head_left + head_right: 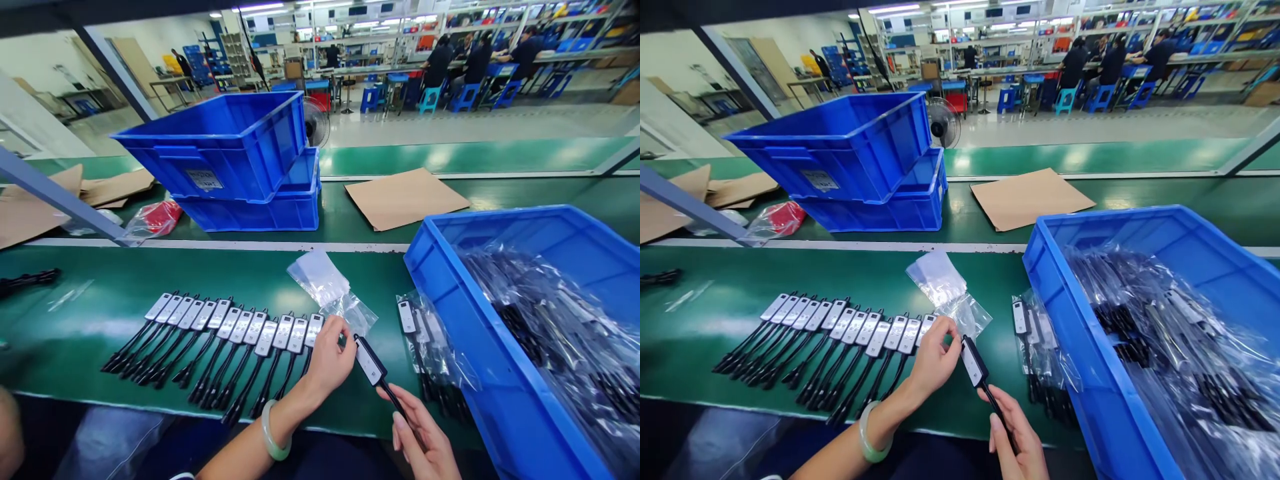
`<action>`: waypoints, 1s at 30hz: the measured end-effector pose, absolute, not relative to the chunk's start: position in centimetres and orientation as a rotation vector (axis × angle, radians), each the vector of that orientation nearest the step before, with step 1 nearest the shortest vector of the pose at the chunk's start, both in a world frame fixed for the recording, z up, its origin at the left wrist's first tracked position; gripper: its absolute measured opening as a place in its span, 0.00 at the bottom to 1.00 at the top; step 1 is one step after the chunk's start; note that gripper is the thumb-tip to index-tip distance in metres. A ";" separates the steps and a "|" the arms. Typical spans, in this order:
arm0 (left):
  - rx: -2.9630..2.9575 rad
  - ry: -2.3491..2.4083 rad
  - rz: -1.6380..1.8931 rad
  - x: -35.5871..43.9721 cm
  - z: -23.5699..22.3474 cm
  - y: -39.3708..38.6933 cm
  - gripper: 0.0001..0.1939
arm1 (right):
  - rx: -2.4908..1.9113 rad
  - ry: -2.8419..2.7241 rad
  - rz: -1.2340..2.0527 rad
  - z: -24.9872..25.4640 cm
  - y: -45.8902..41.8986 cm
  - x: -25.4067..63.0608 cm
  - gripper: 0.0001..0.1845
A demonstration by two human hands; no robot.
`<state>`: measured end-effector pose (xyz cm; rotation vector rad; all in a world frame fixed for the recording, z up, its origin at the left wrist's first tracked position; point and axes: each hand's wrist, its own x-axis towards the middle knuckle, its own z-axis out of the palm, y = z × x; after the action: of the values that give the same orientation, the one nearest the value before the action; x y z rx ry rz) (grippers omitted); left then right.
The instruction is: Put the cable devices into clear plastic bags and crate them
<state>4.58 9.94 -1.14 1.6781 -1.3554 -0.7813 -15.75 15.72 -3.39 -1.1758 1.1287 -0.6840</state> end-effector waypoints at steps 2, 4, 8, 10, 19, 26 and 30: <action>1.636 -1.421 -0.737 4.3 -1.0 10.1 0.04 | -1.114 1.117 -0.683 -3.9 15.6 -15.5 0.26; 1.593 -1.514 -0.639 4.0 -0.8 10.3 0.04 | -1.043 1.112 -0.719 -4.1 15.3 -15.0 0.27; 1.514 -1.630 -0.538 3.3 -0.2 10.9 0.04 | -0.906 1.083 -0.837 -4.5 14.7 -13.0 0.27; 1.493 -1.645 -0.564 3.0 0.0 11.5 0.04 | -0.871 1.093 -0.884 -4.9 14.5 -12.0 0.26; 1.433 -1.750 -0.616 1.6 -0.9 13.5 0.02 | -1.290 1.435 -0.920 -7.0 12.9 -11.7 0.38; 1.284 -2.028 -0.605 2.8 -0.3 12.9 0.05 | -1.827 1.326 -0.657 -7.3 11.8 -13.3 0.24; 1.253 -2.234 -0.581 8.3 1.6 9.5 0.25 | -2.154 1.290 -0.685 -6.3 11.7 -13.5 0.20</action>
<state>8.30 9.54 1.61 1.2534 -2.2341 -0.5813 -13.54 11.66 -6.34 -2.1542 1.2898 -0.6848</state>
